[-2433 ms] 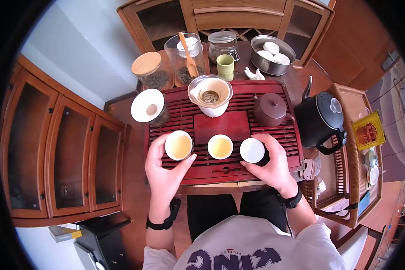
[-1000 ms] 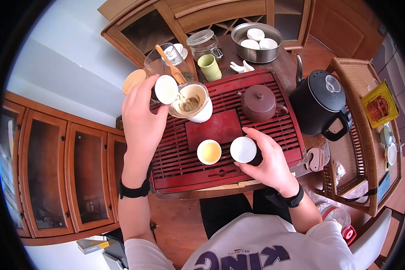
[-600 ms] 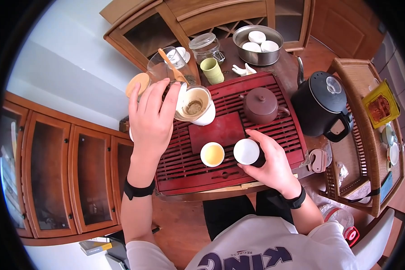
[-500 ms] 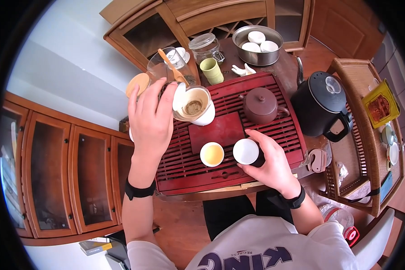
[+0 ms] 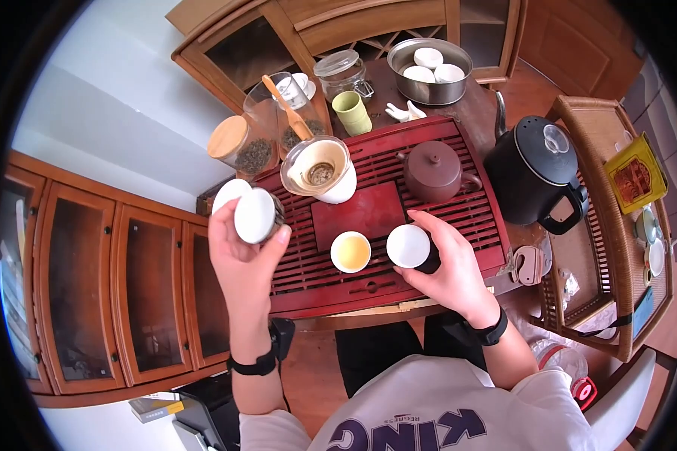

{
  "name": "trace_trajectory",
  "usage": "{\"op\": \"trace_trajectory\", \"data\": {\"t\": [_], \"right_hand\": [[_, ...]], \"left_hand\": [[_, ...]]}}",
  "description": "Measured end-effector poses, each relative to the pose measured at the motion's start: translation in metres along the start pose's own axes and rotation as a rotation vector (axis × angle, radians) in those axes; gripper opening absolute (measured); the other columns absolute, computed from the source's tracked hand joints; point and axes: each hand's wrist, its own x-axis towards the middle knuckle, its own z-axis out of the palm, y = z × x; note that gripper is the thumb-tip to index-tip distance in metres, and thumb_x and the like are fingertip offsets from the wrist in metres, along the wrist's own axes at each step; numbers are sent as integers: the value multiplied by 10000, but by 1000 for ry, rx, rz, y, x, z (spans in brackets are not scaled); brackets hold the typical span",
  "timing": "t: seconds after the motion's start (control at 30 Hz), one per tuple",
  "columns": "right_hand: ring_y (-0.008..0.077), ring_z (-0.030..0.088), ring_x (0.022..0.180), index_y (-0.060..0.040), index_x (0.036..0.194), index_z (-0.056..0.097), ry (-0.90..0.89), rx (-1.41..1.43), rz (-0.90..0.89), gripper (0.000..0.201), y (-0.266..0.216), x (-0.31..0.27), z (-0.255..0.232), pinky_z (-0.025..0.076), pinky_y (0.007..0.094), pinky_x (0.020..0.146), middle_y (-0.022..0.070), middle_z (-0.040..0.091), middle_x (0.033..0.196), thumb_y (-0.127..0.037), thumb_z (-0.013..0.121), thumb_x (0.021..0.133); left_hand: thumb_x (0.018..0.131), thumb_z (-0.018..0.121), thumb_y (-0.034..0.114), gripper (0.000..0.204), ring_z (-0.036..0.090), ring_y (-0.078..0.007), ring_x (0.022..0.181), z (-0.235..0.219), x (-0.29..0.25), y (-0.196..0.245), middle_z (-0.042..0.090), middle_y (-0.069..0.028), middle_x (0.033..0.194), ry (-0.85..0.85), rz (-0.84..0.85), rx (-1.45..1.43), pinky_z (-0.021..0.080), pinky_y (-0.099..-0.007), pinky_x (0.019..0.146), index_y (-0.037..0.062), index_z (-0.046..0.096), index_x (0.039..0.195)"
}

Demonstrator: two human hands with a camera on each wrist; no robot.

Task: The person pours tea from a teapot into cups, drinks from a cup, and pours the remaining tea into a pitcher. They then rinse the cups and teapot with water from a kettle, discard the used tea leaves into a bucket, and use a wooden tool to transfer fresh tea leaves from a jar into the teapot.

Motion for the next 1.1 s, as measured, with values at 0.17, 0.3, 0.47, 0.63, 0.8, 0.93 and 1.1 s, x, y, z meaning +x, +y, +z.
{"op": "trace_trajectory", "data": {"t": [0.17,0.3,0.47,0.63,0.8,0.93,1.1], "right_hand": [[377,628,1130,-58,1374,515,-1,-1,-4,743,1,0,3,512,450,972,175,641,1250,-118,839,708],[379,626,1135,-54,1368,519,1,-8,11,731,0,1,2,513,448,972,176,640,1251,-119,835,713],[384,623,1132,-49,1363,520,32,-45,-37,711,1,3,3,513,449,968,189,637,1246,-94,828,724],[372,631,1116,-41,1359,520,38,-32,-15,696,1,3,4,524,436,946,193,639,1224,-84,826,735],[360,640,1098,-33,1359,518,33,-25,14,694,-1,5,4,533,421,930,191,640,1213,-89,830,741],[356,631,1141,-32,1370,512,30,-52,19,730,0,4,4,518,415,968,181,631,1254,-91,850,726],[355,632,1121,-18,1350,521,63,-54,-17,733,-1,6,4,528,421,950,185,629,1226,-133,863,712]], "left_hand": [[767,734,-135,595,627,-176,1107,-6,-26,-28,606,-96,1203,-26,-130,111,524,-320,956,32,471,1275],[765,753,-113,584,629,-172,1100,-8,-41,-54,609,-90,1190,-12,-123,167,522,-312,947,38,486,1262],[771,761,-101,586,625,-173,1102,-7,-53,-73,607,-88,1189,53,-98,185,510,-311,952,38,483,1267],[775,766,-93,587,619,-176,1112,-6,-60,-79,604,-87,1196,101,-76,190,502,-311,960,42,481,1271],[777,774,-81,615,609,-182,1135,-6,-62,-84,594,-93,1223,94,-51,208,494,-318,979,42,476,1300],[774,780,-75,630,603,-186,1148,-4,-64,-88,588,-94,1237,107,-34,218,489,-321,990,40,480,1316],[778,764,-95,636,589,-183,1164,-3,-67,-91,589,-101,1267,101,8,220,466,-316,1012,24,473,1331]]}}
